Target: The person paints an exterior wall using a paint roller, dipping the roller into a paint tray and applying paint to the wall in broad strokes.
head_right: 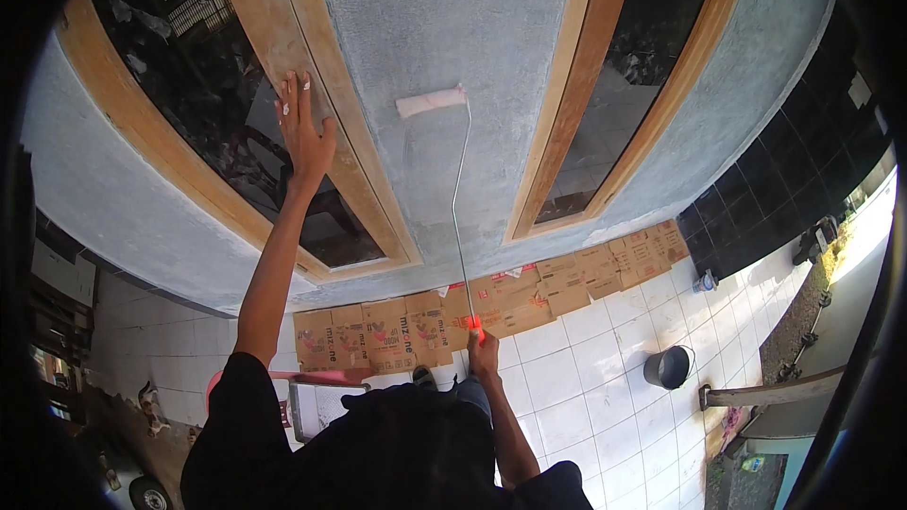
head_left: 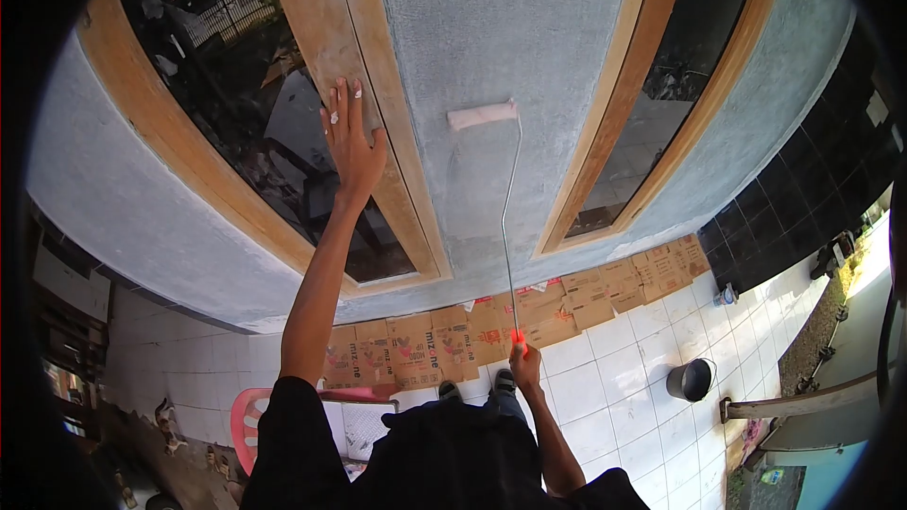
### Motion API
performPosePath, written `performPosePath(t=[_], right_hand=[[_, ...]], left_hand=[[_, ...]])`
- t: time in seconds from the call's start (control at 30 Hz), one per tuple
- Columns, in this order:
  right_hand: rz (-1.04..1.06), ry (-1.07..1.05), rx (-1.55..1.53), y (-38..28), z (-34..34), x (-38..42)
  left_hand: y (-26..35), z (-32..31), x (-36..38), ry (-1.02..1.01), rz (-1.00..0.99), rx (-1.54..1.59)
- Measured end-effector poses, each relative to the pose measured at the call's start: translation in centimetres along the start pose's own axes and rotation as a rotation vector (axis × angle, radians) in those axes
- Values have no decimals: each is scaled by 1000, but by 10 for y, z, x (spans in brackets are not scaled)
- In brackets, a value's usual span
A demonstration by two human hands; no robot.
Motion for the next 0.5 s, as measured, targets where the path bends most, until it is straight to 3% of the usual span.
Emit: performPosePath(t=[0.13, 0.2, 0.3, 0.37, 0.5], right_hand=[[174, 1, -116, -125, -43, -64], [207, -13, -122, -148, -49, -73], [181, -28, -202, -128, -58, -77], [177, -44, -162, -78, -54, -47], [-45, -18, 19, 36, -23, 39]], left_hand=[[-6, 13, -29, 63, -39, 16], [-9, 25, -52, 83, -34, 27], [-13, 31, -60, 101, -63, 18], [-15, 31, -58, 98, -90, 3], [-19, 29, -49, 41, -141, -12]])
Point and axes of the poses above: each hand's wrist, its own x-axis away from the middle knuckle, its own z-axis out of the back of the hand, y = z × x, the point moved 4 cm from there along -x, towards the middle knuckle, and after that the axes turned 14 degrees about -x, right-handed, at the moved point
